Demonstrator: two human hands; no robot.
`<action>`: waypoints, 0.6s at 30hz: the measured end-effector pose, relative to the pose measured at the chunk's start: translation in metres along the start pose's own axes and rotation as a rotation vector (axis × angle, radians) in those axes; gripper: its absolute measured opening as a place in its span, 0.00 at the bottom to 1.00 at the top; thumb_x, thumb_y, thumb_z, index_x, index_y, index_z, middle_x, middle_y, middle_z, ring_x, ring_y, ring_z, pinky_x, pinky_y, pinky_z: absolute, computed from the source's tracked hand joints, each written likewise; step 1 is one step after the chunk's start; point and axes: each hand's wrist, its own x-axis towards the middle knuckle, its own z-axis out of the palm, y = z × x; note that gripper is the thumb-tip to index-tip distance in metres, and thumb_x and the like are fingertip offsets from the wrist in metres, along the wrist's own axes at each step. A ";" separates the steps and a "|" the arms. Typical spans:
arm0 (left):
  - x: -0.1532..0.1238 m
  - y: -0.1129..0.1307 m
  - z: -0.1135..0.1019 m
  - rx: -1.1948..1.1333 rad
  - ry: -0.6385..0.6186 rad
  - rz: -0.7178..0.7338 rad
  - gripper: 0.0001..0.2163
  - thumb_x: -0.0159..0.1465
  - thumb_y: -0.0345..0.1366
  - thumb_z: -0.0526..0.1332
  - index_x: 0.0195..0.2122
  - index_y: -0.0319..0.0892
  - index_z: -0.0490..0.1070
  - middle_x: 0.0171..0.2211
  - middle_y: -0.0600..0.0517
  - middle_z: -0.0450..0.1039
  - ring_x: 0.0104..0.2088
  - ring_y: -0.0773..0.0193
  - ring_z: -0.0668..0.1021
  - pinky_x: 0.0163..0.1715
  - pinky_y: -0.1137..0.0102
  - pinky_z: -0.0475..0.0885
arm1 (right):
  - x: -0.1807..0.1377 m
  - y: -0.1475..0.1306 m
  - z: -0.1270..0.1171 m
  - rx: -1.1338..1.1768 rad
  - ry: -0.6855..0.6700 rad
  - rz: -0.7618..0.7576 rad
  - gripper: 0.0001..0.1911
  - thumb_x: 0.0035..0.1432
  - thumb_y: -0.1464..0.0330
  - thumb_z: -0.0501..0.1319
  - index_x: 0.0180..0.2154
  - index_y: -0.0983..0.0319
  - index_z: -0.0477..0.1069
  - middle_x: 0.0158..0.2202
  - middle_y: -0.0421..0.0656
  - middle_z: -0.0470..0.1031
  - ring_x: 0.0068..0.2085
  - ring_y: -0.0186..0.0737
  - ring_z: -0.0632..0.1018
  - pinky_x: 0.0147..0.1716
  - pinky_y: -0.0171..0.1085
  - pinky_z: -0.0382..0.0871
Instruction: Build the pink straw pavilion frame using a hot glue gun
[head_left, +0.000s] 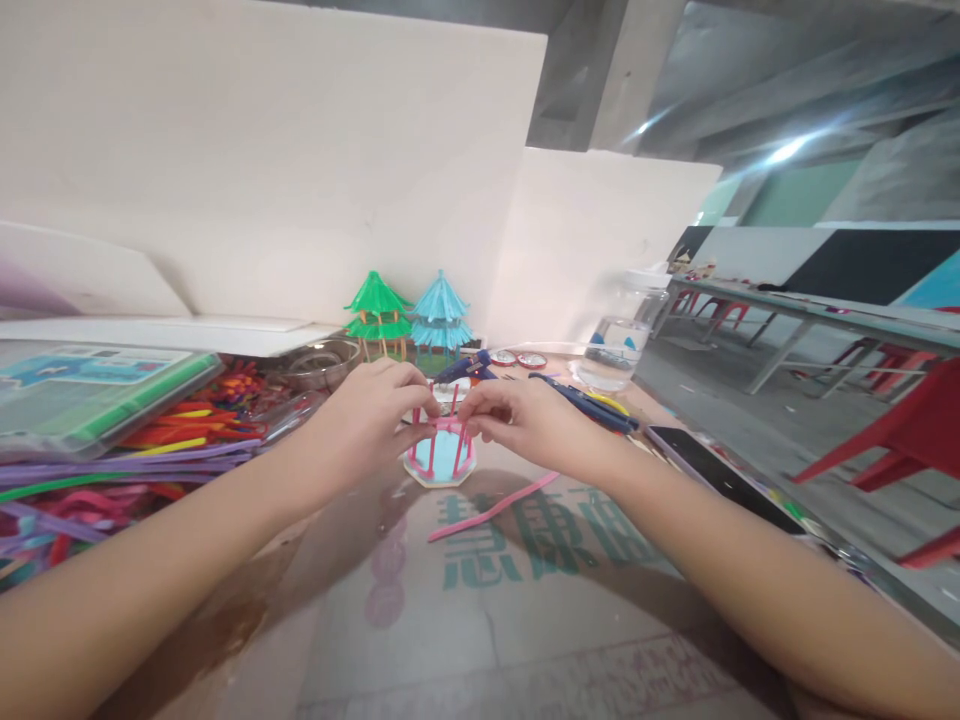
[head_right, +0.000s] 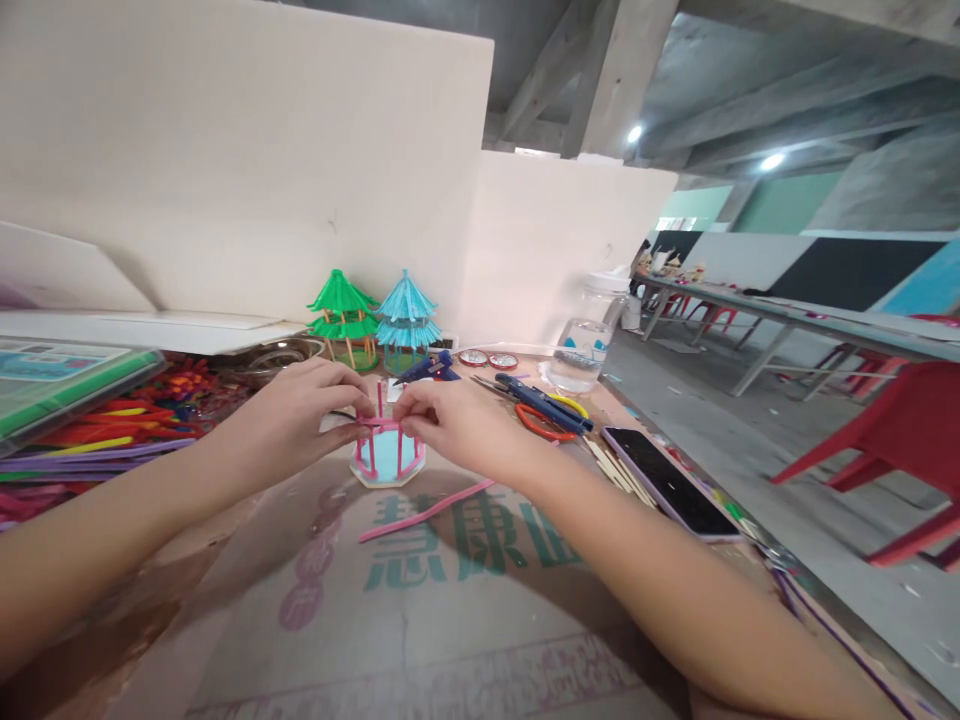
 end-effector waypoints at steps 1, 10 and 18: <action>0.000 -0.001 0.001 0.000 -0.001 -0.001 0.08 0.66 0.41 0.61 0.35 0.43 0.75 0.37 0.50 0.75 0.41 0.59 0.74 0.43 0.63 0.66 | 0.000 0.001 0.000 -0.006 0.012 -0.007 0.08 0.59 0.75 0.59 0.36 0.61 0.76 0.31 0.40 0.79 0.31 0.32 0.76 0.31 0.32 0.64; 0.000 -0.004 0.006 0.000 0.005 -0.001 0.08 0.66 0.41 0.61 0.36 0.43 0.75 0.38 0.49 0.76 0.42 0.58 0.75 0.44 0.62 0.67 | 0.000 -0.007 -0.002 -0.094 0.018 0.009 0.09 0.59 0.76 0.59 0.36 0.61 0.78 0.31 0.40 0.80 0.31 0.33 0.75 0.32 0.32 0.63; 0.000 -0.002 -0.001 0.006 -0.025 -0.001 0.07 0.66 0.39 0.61 0.37 0.43 0.76 0.38 0.49 0.76 0.41 0.59 0.75 0.41 0.64 0.66 | -0.004 -0.016 -0.009 -0.109 0.071 -0.014 0.09 0.59 0.76 0.59 0.36 0.60 0.78 0.30 0.40 0.80 0.32 0.34 0.76 0.33 0.33 0.64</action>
